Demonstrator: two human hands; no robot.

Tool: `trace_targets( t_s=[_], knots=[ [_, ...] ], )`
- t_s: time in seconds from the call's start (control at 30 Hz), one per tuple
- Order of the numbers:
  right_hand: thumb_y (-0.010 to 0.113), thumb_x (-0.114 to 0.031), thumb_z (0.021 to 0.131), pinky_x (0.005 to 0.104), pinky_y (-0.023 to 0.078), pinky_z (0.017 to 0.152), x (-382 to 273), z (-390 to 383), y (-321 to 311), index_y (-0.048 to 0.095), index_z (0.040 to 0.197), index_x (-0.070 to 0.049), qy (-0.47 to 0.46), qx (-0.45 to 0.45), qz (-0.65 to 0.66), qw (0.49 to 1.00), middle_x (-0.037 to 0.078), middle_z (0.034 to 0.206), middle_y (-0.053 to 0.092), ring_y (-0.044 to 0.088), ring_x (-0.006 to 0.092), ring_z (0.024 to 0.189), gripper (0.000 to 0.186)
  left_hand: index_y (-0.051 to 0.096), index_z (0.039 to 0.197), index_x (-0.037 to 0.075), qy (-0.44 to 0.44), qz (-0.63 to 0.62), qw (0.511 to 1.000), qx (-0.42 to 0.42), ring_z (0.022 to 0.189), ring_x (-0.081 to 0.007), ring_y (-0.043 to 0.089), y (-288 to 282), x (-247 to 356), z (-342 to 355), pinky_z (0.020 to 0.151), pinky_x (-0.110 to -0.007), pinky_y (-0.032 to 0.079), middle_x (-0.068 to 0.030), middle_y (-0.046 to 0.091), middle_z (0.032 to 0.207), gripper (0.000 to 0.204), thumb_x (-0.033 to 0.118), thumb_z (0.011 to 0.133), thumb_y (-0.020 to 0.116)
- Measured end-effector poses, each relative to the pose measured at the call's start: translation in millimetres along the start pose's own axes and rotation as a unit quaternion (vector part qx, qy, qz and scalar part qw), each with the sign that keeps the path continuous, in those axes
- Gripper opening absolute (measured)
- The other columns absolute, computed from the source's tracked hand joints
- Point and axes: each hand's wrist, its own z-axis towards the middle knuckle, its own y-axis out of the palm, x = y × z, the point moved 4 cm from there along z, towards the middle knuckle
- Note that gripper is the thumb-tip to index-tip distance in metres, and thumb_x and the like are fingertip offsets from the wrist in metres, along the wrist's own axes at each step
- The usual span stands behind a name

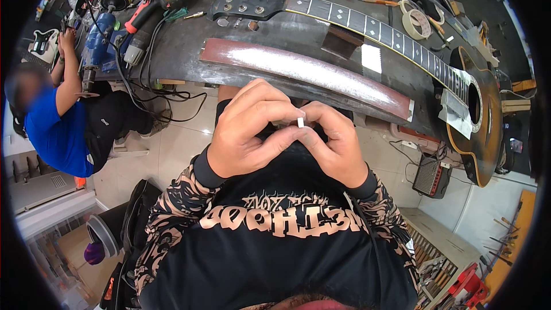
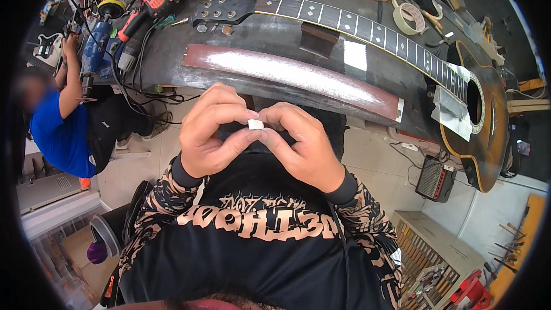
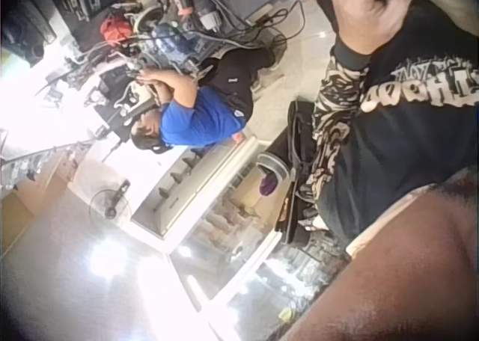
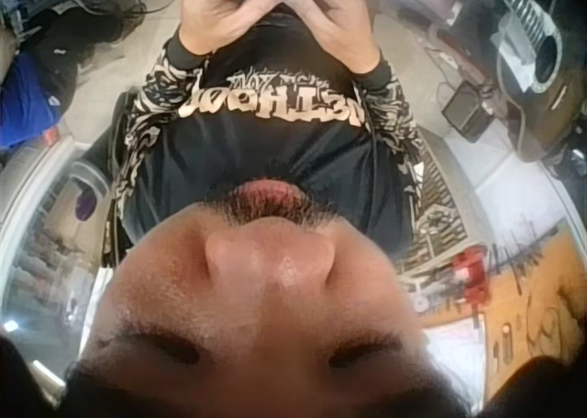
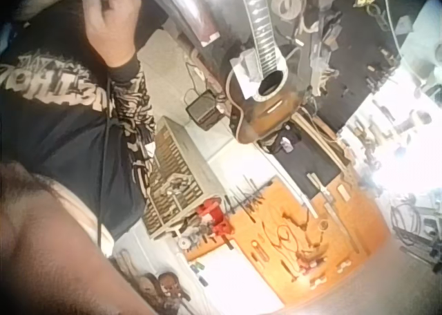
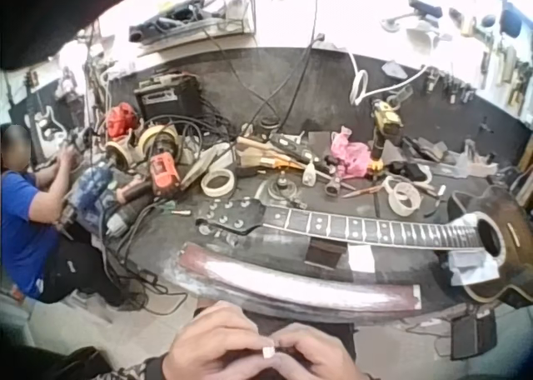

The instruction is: Repairing a guitar by sanding and adjusting the nut on the headstock.

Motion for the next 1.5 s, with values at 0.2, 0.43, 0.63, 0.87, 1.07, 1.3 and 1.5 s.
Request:
trace_targets(
  t_s=[0.2, 0.43, 0.63, 0.87, 1.07, 1.3, 1.5],
  knots=[
    [0.083, -0.008, 0.107, 0.0361, 0.06, 0.085, -1, 1, 2, 0.078, 0.112, 0.003, -0.012, -0.022, 0.005, 1.0, 0.012, 0.105, 0.08, 0.076, 0.0252, 0.096, 0.013, 0.08, 0.115, 0.002, -0.101, -0.038, 0.994, 0.036, 0.09, -0.0222, 0.07, -2, -6, -5, 0.077, -0.035, 0.055, -0.0084, 0.075, 0.103, 0.021, 0.002, 0.097, 0.091],
    [0.081, -0.012, 0.111, 0.0335, 0.057, 0.077, -1, -1, 5, 0.077, 0.107, 0.002, 0.046, -0.032, 0.026, 0.998, 0.009, 0.096, 0.079, 0.074, 0.0184, 0.086, 0.015, 0.08, 0.115, -0.005, -0.342, -0.273, 0.898, 0.049, 0.09, -0.0115, 0.061, 1, -28, -17, 0.084, -0.031, 0.049, -0.0041, 0.073, 0.099, 0.031, 0.02, 0.123, 0.066],
    [0.08, -0.015, 0.114, 0.0317, 0.056, 0.075, -2, 3, 6, 0.077, 0.106, 0.002, 0.067, -0.03, 0.047, 0.996, 0.007, 0.093, 0.077, 0.072, 0.0143, 0.082, 0.018, 0.079, 0.121, -0.005, -0.345, -0.327, 0.879, 0.034, 0.094, -0.012, 0.064, 0, -27, -21, 0.087, -0.031, 0.051, -0.0047, 0.073, 0.103, 0.028, 0.021, 0.122, 0.068],
    [0.079, -0.013, 0.114, 0.0284, 0.055, 0.081, 19, 3, 2, 0.077, 0.12, 0.001, 0.091, -0.014, 0.059, 0.994, 0.002, 0.103, 0.078, 0.067, 0.0074, 0.09, 0.016, 0.079, 0.127, -0.003, -0.272, -0.301, 0.914, -0.017, 0.111, -0.0183, 0.068, -5, -23, -22, 0.099, -0.035, 0.054, -0.0094, 0.073, 0.121, 0.02, 0.01, 0.112, 0.078],
    [0.072, -0.012, 0.119, 0.0271, 0.057, 0.092, 21, 8, 5, 0.073, 0.144, 0.002, 0.137, 0.013, 0.215, 0.967, 0.003, 0.119, 0.078, 0.069, 0.0076, 0.103, 0.028, 0.081, 0.13, 0.005, -0.11, -0.074, 0.988, -0.08, 0.124, -0.0301, 0.071, -9, -15, -12, 0.107, -0.043, 0.058, -0.0145, 0.07, 0.135, 0.035, 0.002, 0.095, 0.089],
    [0.071, -0.013, 0.119, 0.0291, 0.056, 0.093, 17, 31, 12, 0.063, 0.158, 0.001, 0.16, 0.075, 0.337, 0.925, 0.005, 0.125, 0.078, 0.071, 0.0111, 0.106, 0.042, 0.078, 0.125, 0.007, -0.03, 0.013, 0.996, -0.078, 0.13, -0.0391, 0.072, -18, -23, 13, 0.109, -0.051, 0.059, -0.019, 0.071, 0.15, 0.041, 0.003, 0.087, 0.094],
    [0.072, -0.012, 0.119, 0.029, 0.056, 0.094, 19, 50, 13, 0.05, 0.167, 0.0, 0.153, 0.112, 0.366, 0.911, 0.007, 0.126, 0.078, 0.07, 0.0117, 0.107, 0.055, 0.074, 0.12, 0.007, 0.024, 0.029, 0.996, -0.083, 0.127, -0.0393, 0.075, -32, -54, 45, 0.11, -0.05, 0.058, -0.018, 0.078, 0.147, 0.039, 0.006, 0.087, 0.094]
  ],
)
